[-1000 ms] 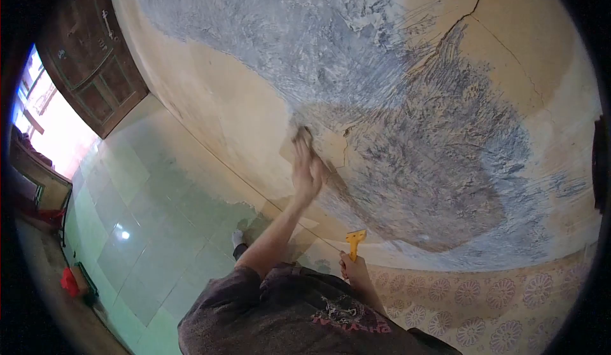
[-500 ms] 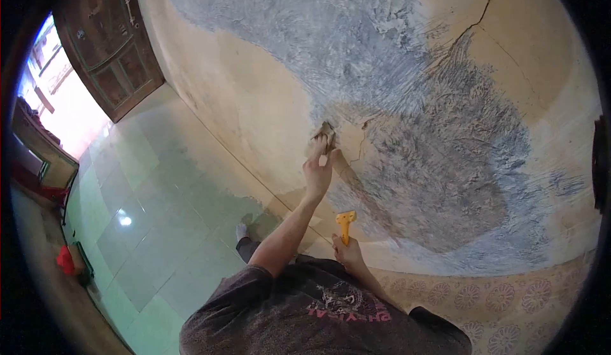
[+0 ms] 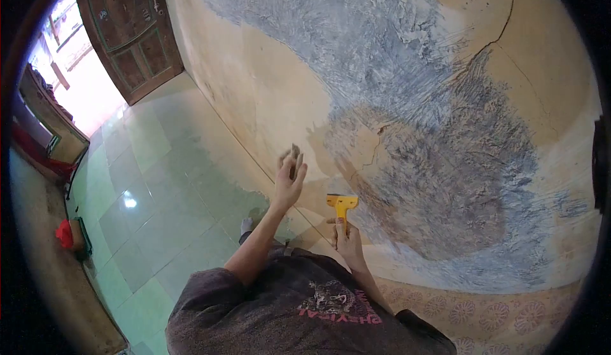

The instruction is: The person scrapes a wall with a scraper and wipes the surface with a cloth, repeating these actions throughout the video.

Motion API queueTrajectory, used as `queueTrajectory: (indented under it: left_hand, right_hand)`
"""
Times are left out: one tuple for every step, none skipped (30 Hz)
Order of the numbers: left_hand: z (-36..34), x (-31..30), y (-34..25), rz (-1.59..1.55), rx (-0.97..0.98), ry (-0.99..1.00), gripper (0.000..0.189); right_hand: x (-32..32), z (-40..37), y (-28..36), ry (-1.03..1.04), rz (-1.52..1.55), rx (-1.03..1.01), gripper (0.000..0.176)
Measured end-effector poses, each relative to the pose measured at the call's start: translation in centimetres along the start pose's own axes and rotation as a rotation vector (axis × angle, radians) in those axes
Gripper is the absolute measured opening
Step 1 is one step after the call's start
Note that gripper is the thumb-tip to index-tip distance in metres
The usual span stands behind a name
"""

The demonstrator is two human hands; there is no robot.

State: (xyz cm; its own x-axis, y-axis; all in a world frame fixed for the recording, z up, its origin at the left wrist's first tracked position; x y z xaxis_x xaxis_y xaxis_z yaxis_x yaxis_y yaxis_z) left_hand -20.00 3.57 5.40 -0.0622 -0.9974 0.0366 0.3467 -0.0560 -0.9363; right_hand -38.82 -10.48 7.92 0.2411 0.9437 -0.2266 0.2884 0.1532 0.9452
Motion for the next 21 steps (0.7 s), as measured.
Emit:
queueTrajectory:
  left_hand:
    - [-0.6, -1.0, -0.6, 0.005, 0.001, -0.003, 0.016]
    - [-1.2, -1.8, -1.0, -0.231, -0.223, 0.086, 0.019]
    - [-1.8, -2.4, -1.3, -0.467, -0.448, 0.173, 0.022]
    - [-2.1, -2.9, -1.1, -0.304, -0.442, 0.228, 0.032]
    - [-2.5, -3.4, -1.3, -0.299, -0.44, 0.226, 0.032]
    - [-2.9, -3.9, -2.0, -0.331, -0.498, 0.278, 0.036]
    - [-3.2, -4.4, -2.3, -0.364, -0.559, 0.331, 0.039]
    - [-3.3, -4.7, -2.2, -0.34, -0.554, 0.351, 0.043]
    - [-3.1, -5.3, -2.0, -0.335, -0.554, 0.354, 0.043]
    - [-3.0, -5.7, -1.7, -0.241, -0.617, 0.453, 0.042]
    - [-2.6, -6.0, -1.3, -0.147, -0.674, 0.552, 0.042]
    - [-2.6, -6.1, -1.0, -0.209, -0.661, 0.518, 0.039]
    - [-2.1, -5.9, -0.5, -0.217, -0.663, 0.523, 0.039]
    - [-1.8, -5.7, 0.1, -0.261, -0.679, 0.467, 0.035]
    - [-1.6, -5.5, 0.8, -0.304, -0.697, 0.409, 0.033]
    - [-1.1, -5.3, 1.6, -0.312, -0.705, 0.415, 0.033]
    - [-0.5, -5.1, 2.4, -0.525, -0.787, 0.361, 0.03]
    - [0.0, -4.9, 2.7, -0.738, -0.867, 0.301, 0.031]
    - [0.2, -4.8, 2.9, -0.746, -0.877, 0.308, 0.031]
    - [0.4, -4.6, 3.0, -0.822, -0.898, 0.329, 0.034]
    - [0.8, -4.3, 3.1, -0.897, -0.918, 0.351, 0.037]
  right_hand:
    - [0.1, 0.4, 0.2, 0.005, 0.002, -0.001, 0.035]
    - [0.2, 0.8, 0.4, -0.007, -0.012, 0.001, 0.035]
    - [0.4, 1.3, 0.8, -0.018, -0.027, 0.004, 0.034]
    - [0.8, 1.7, 1.4, -0.013, -0.024, 0.003, 0.034]
    - [1.2, 2.0, 2.0, -0.046, 0.016, 0.011, 0.033]
    - [1.6, 2.3, 2.8, -0.081, 0.057, 0.022, 0.033]
    - [2.0, 2.7, 3.6, -0.079, 0.06, 0.025, 0.033]
    - [2.4, 3.0, 4.4, -0.068, 0.085, 0.021, 0.033]
    - [2.9, 3.4, 5.0, -0.059, 0.112, 0.011, 0.033]
    - [3.4, 3.8, 5.2, -0.061, 0.115, 0.011, 0.033]
    - [3.9, 4.6, 5.5, -0.054, 0.1, -0.015, 0.032]
    - [4.3, 5.2, 6.3, -0.048, 0.081, -0.039, 0.032]
    - [4.7, 5.5, 7.0, -0.055, 0.075, -0.036, 0.032]
    - [5.2, 5.8, 7.8, -0.066, 0.109, -0.035, 0.031]
    - [5.8, 6.1, 8.5, -0.078, 0.143, -0.033, 0.031]
    - [6.2, 6.5, 8.8, -0.086, 0.136, -0.025, 0.031]
    - [6.6, 7.1, 8.9, -0.095, 0.2, -0.029, 0.03]
    - [7.0, 7.5, 9.2, -0.104, 0.264, -0.033, 0.03]
    - [7.4, 7.8, 9.4, -0.114, 0.257, -0.025, 0.03]
    - [7.8, 8.1, 9.8, -0.124, 0.261, -0.029, 0.028]
    - [8.1, 8.4, 10.2, -0.136, 0.265, -0.035, 0.027]
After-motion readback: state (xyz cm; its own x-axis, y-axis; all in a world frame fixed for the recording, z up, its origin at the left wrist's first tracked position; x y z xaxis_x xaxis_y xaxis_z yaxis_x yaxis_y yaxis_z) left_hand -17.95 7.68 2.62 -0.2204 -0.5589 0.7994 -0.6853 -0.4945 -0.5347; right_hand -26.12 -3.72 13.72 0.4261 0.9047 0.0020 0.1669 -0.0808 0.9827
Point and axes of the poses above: each hand's wrist, its own z-axis towards the middle knuckle, its own x-axis out of the palm, y = z × x, the point moved 1 cm from there along z, towards the middle knuckle, and after that the axes turned 6 degrees about -z, right-handed, at the moved point
